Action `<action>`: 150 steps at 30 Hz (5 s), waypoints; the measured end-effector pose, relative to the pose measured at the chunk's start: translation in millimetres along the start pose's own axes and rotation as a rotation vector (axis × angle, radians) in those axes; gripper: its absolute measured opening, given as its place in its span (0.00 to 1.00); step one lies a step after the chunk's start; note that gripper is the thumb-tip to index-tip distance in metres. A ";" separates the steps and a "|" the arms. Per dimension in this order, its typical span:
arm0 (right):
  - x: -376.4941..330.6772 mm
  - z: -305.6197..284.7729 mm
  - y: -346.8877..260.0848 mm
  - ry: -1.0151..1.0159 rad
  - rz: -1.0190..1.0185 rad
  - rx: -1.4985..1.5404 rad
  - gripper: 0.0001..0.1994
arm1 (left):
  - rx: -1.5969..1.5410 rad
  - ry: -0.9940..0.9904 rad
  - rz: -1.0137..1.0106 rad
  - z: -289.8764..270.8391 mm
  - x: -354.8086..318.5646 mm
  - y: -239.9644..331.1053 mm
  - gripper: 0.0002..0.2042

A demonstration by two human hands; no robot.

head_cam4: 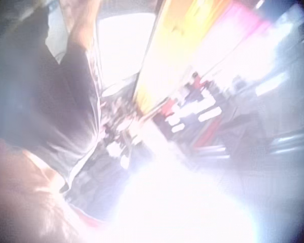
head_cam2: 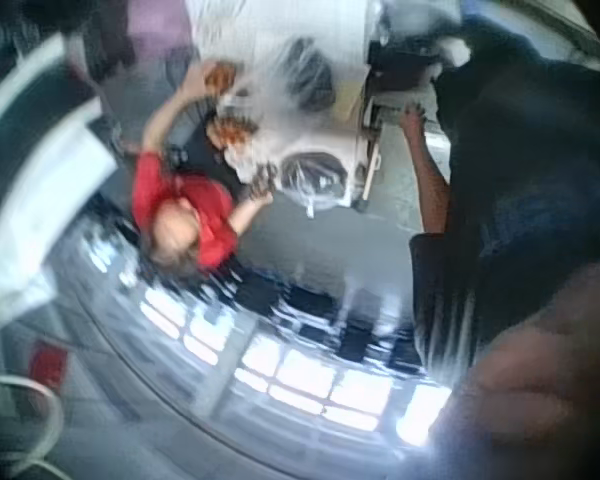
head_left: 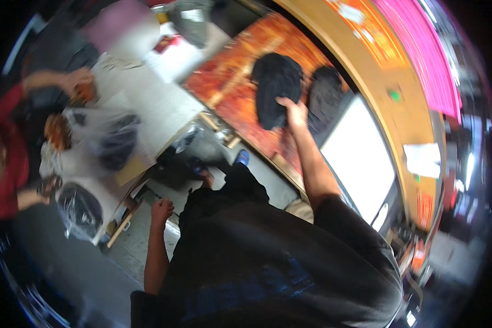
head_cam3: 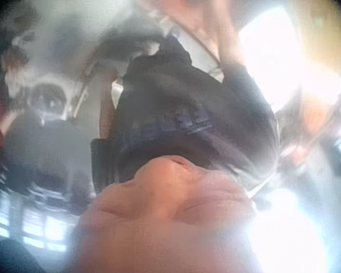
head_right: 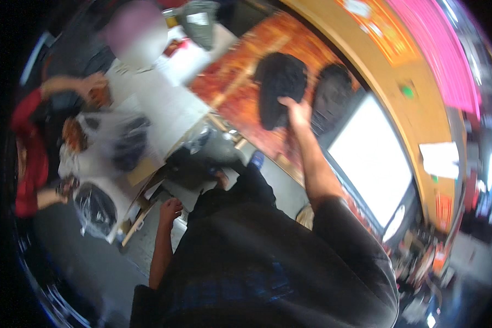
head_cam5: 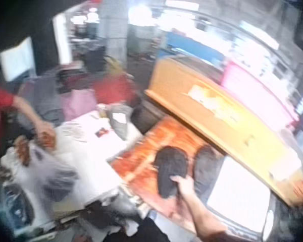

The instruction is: The person sorts and stacks black rubber parts on a workbench. They pick up parts, align them, and place them in a pile. The person also handles a large black sheet and a white plastic template, placing them on the bench.

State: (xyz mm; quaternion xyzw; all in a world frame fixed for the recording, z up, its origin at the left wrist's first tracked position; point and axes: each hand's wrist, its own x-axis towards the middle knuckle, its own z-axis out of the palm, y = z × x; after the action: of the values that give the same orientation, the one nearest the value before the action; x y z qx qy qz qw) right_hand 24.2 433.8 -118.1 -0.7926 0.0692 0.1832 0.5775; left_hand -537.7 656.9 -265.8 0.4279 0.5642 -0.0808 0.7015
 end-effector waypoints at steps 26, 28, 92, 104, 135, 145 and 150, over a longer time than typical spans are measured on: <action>0.3 -20.1 0.6 -0.346 -0.092 0.373 0.22 | 0.606 0.137 0.891 429.8 -45.7 220.8 0.44; -1.6 -20.2 0.1 -0.359 -0.075 0.399 0.21 | 0.624 0.202 0.962 429.5 -43.7 222.0 0.46; -71.5 -10.5 -39.3 -0.421 -0.165 -0.090 0.40 | 0.415 -0.213 0.903 380.2 -9.3 290.9 0.30; -58.7 -42.8 -39.6 -0.604 -0.065 0.074 0.17 | 0.307 -0.578 0.818 387.7 -40.1 304.4 0.23; -51.8 -44.1 -31.5 -0.567 -0.119 0.146 0.14 | 0.355 -0.374 1.292 393.1 -33.0 294.4 0.45; -51.4 -32.5 -65.9 -0.504 0.029 -0.019 0.36 | 0.707 0.027 1.000 408.6 -48.7 288.3 0.39; -34.4 -12.7 -47.8 -0.339 -0.068 0.164 0.35 | 1.045 0.297 1.198 429.8 -61.6 283.8 0.31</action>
State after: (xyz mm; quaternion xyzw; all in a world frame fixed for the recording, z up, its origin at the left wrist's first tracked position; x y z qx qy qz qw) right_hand 10.4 433.8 -59.4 -0.7026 -0.0412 0.2881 0.6493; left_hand -79.5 513.2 -69.6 0.9364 0.2159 0.1132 0.2526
